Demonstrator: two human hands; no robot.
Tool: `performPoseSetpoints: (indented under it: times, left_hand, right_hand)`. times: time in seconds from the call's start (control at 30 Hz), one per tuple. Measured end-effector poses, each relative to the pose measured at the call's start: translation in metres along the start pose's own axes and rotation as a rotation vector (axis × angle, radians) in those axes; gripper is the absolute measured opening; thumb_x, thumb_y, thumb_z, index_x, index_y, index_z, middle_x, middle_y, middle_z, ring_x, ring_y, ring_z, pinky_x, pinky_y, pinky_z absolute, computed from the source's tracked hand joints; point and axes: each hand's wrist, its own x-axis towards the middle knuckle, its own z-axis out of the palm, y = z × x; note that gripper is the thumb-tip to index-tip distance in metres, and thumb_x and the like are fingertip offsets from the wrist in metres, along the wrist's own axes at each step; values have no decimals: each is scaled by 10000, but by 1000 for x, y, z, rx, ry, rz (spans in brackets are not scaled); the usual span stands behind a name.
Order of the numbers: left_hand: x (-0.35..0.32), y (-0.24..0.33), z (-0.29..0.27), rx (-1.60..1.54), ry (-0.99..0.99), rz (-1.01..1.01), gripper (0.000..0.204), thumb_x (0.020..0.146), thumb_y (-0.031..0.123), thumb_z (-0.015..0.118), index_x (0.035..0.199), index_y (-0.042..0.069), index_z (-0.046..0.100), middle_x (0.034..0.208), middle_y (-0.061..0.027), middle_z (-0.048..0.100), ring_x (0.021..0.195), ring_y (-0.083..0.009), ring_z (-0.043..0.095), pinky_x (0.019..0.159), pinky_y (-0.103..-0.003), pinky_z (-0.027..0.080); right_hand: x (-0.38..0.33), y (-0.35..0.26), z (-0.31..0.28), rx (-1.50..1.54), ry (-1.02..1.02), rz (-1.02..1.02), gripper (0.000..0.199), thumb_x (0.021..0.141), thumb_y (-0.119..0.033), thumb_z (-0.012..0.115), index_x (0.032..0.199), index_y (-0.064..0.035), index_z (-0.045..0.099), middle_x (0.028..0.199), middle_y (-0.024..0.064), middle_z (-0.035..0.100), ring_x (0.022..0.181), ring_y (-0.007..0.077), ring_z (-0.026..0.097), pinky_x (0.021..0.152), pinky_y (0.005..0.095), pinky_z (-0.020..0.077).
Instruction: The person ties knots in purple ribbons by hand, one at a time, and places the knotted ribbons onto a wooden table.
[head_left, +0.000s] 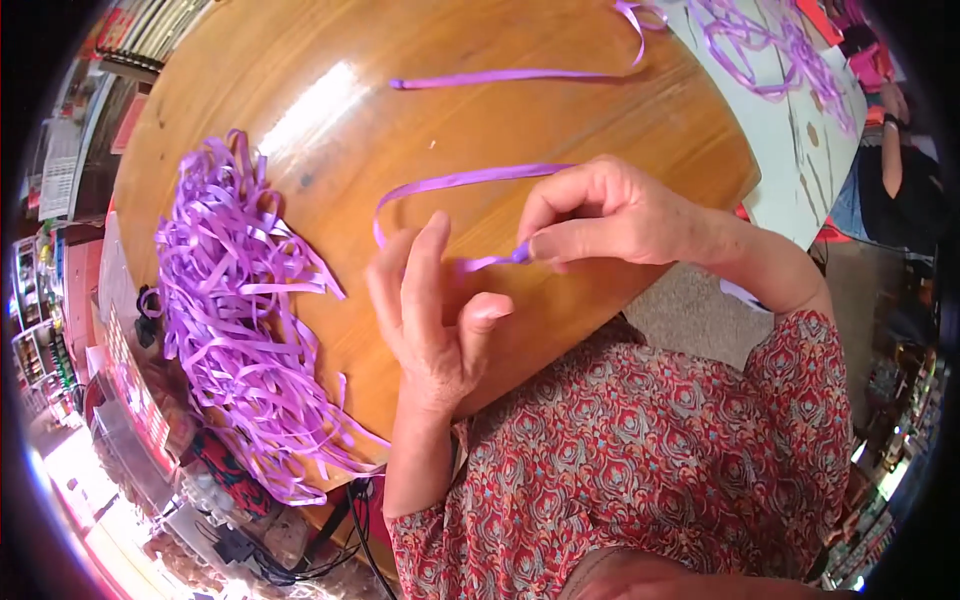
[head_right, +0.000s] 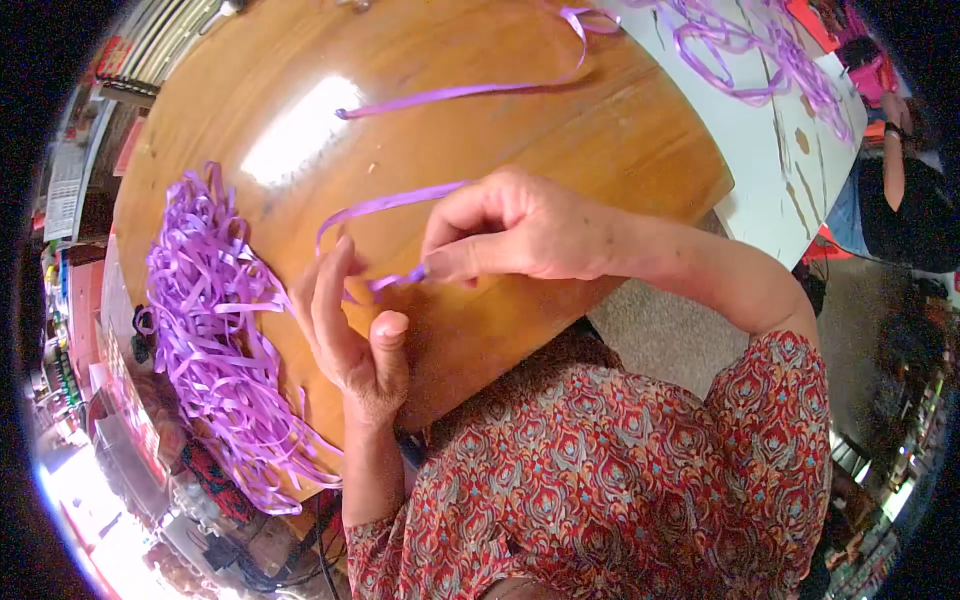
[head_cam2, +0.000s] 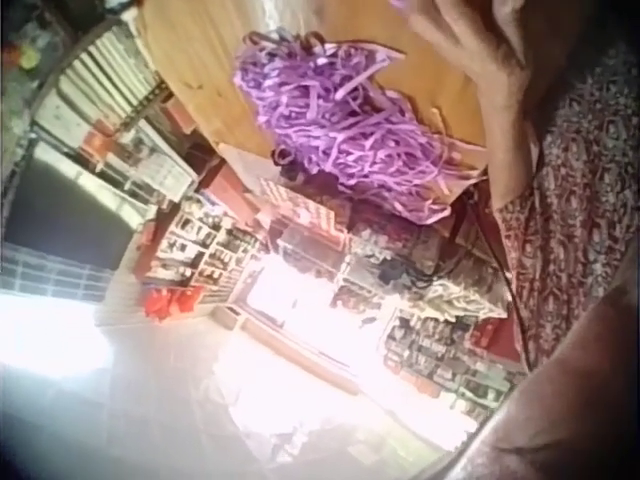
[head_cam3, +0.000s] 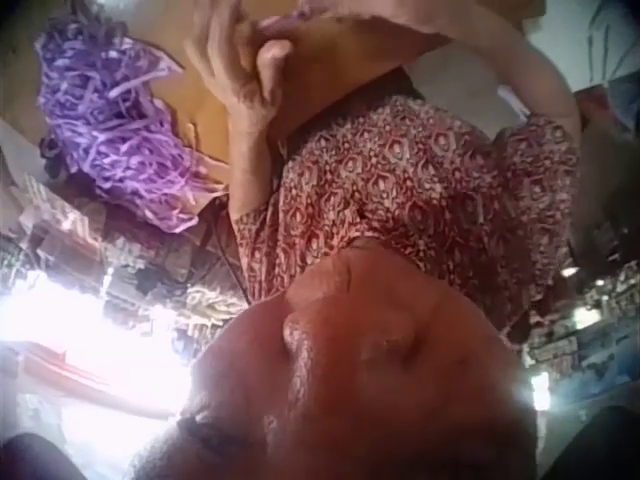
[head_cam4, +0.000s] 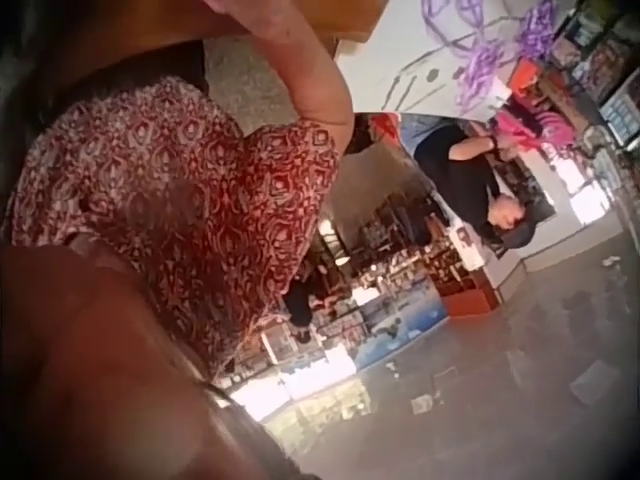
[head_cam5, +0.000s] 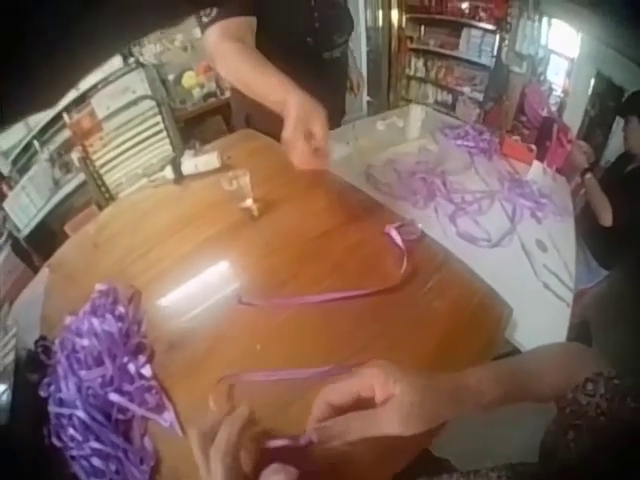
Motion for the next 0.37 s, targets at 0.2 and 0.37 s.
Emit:
performPoseSetpoints:
  times: [0.2,0.37]
  left_hand:
    - [-1,-8,-8,142,177,-24,385,801,77,656,1142,-53,534,1043,-182,565,913,-308,538,749,-381,469]
    - [-6,-11,-3,79,30,-73,336,757,27,679,1077,0,582,999,-174,589,865,-304,563,725,-391,472]
  right_hand:
    - [-35,-22,-40,-202,476,-102,119,862,-64,580,960,-3,609,837,39,601,721,86,558,653,210,440]
    - [-81,-28,-155,-166,906,-359,219,840,-67,601,1042,12,572,980,90,621,831,141,579,766,236,466]
